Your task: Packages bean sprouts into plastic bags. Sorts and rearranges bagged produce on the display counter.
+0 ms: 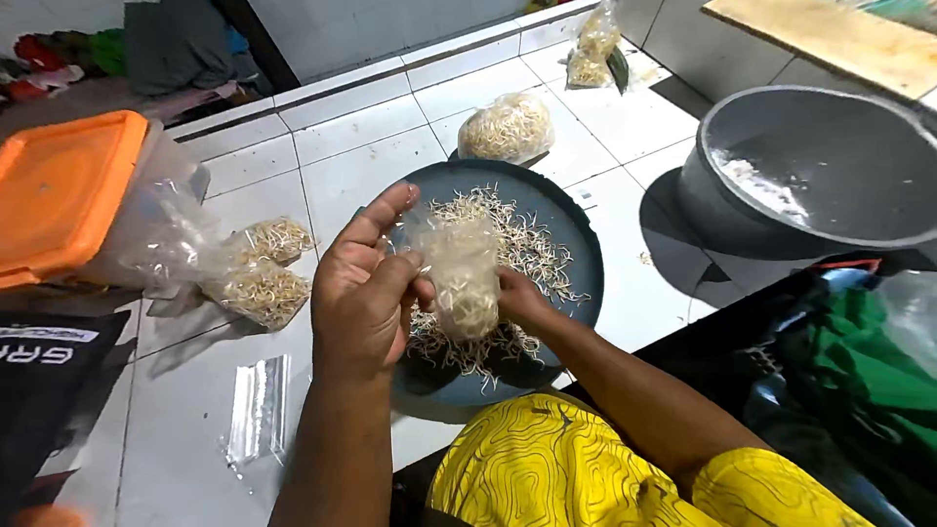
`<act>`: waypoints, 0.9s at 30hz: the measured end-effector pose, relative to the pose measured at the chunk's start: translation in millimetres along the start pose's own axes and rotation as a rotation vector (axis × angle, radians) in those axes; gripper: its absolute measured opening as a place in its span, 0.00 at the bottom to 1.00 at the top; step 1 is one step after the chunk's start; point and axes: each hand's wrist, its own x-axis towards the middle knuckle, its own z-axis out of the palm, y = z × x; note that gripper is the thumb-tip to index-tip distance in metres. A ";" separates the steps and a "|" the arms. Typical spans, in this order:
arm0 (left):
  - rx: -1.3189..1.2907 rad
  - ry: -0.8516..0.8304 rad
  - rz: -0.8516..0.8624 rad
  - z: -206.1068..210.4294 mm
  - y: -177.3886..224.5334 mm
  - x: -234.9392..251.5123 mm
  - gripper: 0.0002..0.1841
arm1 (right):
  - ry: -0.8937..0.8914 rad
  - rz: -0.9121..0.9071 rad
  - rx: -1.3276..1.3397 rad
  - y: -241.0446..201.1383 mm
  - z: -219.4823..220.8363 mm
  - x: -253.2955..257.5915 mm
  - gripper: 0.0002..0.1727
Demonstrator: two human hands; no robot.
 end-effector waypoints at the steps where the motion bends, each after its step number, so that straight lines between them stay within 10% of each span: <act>1: 0.000 0.002 0.014 1.1 2.5 -1.1 0.30 | 0.067 -0.049 -0.090 5.5 -8.1 4.2 0.17; 7: 0.084 0.025 -0.036 1.4 1.4 4.5 0.32 | 0.156 -0.840 -0.204 -71.5 -39.3 -19.1 0.47; 12: 0.177 0.040 0.026 -9.0 -4.5 9.6 0.31 | 0.091 -1.098 -0.461 -141.2 -34.3 -18.1 0.07; 17: 0.198 0.151 0.053 -34.4 20.3 21.2 0.28 | 0.255 -1.013 -0.144 -149.1 -48.0 -14.9 0.10; 27: 0.259 0.336 0.172 -87.0 48.9 116.1 0.19 | -0.175 -0.254 -0.702 28.0 -58.3 -33.1 0.19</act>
